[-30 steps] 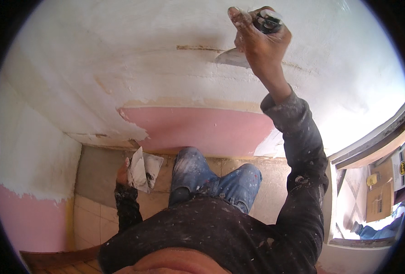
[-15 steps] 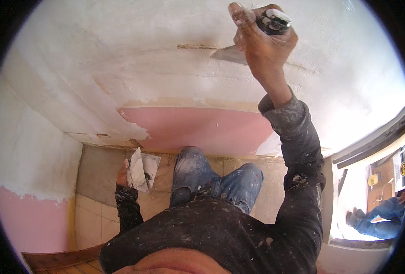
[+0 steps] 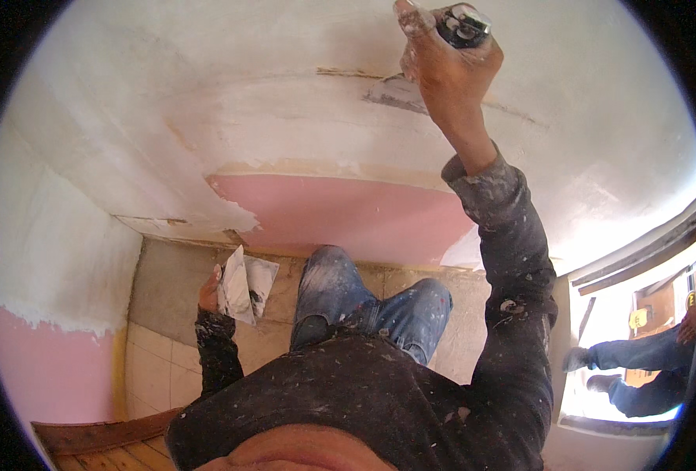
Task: The person applies white plaster to a pink wall using a trowel and a smaller scraper. They scoop plaster from the trowel onto the scraper and smooth it onto the wall surface, working on both vertical and horizontal sections.
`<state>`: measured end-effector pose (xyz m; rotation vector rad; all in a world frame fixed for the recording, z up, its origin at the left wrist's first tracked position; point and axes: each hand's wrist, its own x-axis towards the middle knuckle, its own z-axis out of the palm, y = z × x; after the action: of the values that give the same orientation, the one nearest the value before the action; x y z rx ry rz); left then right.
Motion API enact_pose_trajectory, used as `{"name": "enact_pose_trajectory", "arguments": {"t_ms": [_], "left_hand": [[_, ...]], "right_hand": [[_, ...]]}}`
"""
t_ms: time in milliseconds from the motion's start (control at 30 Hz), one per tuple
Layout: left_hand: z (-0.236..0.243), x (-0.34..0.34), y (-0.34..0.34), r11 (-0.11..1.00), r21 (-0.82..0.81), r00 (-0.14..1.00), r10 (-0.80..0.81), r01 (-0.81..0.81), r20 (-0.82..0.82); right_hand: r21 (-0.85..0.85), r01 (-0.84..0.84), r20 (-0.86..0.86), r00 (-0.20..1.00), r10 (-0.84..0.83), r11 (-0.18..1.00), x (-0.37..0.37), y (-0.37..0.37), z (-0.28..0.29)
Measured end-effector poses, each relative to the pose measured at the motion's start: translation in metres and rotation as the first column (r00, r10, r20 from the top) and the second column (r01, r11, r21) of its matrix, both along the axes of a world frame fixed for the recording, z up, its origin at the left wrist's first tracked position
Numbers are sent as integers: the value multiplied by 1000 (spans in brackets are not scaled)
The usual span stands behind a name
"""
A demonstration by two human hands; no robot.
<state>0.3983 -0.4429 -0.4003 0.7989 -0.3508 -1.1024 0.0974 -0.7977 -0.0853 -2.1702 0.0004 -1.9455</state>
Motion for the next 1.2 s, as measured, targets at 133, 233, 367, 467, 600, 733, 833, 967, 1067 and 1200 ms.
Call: {"name": "enact_pose_trajectory", "arguments": {"t_ms": [133, 233, 367, 467, 600, 733, 833, 967, 1067, 1200], "left_hand": [[0, 0, 2, 996, 1, 988, -83, 84, -128], [5, -4, 1, 999, 40, 985, 5, 2, -170], [4, -4, 0, 998, -8, 989, -57, 56, -139], [-2, 1, 2, 1000, -8, 1000, -16, 16, -17], [-19, 8, 5, 992, 124, 999, 30, -27, -22], [-43, 17, 12, 976, 187, 941, 39, -107, 338], [-62, 29, 12, 986, 154, 998, 58, -56, -13], [-65, 31, 14, 993, 29, 977, -109, 117, -184], [-45, 21, 9, 967, 234, 993, 79, -97, 86], [-12, 4, 6, 987, 144, 989, -45, 66, -141]], "right_hand": [[113, -876, 48, 476, 878, 469, -4, 14, 16], [-69, -70, 101, 992, 77, 995, 6, 11, 8], [24, -738, -17, 674, 738, 675, 9, 22, 18], [126, -482, 49, 876, 480, 867, 30, 25, 15], [214, -501, 270, 855, 442, 839, 38, 42, 31], [111, -233, -47, 970, 239, 966, 63, 37, 22], [123, -407, 183, 906, 382, 905, 63, 33, 22], [245, -140, 19, 990, 140, 959, 72, 24, 18], [112, -157, 120, 982, 143, 981, 70, 18, 16], [33, -56, 22, 998, 55, 998, 57, 9, 6]]}}
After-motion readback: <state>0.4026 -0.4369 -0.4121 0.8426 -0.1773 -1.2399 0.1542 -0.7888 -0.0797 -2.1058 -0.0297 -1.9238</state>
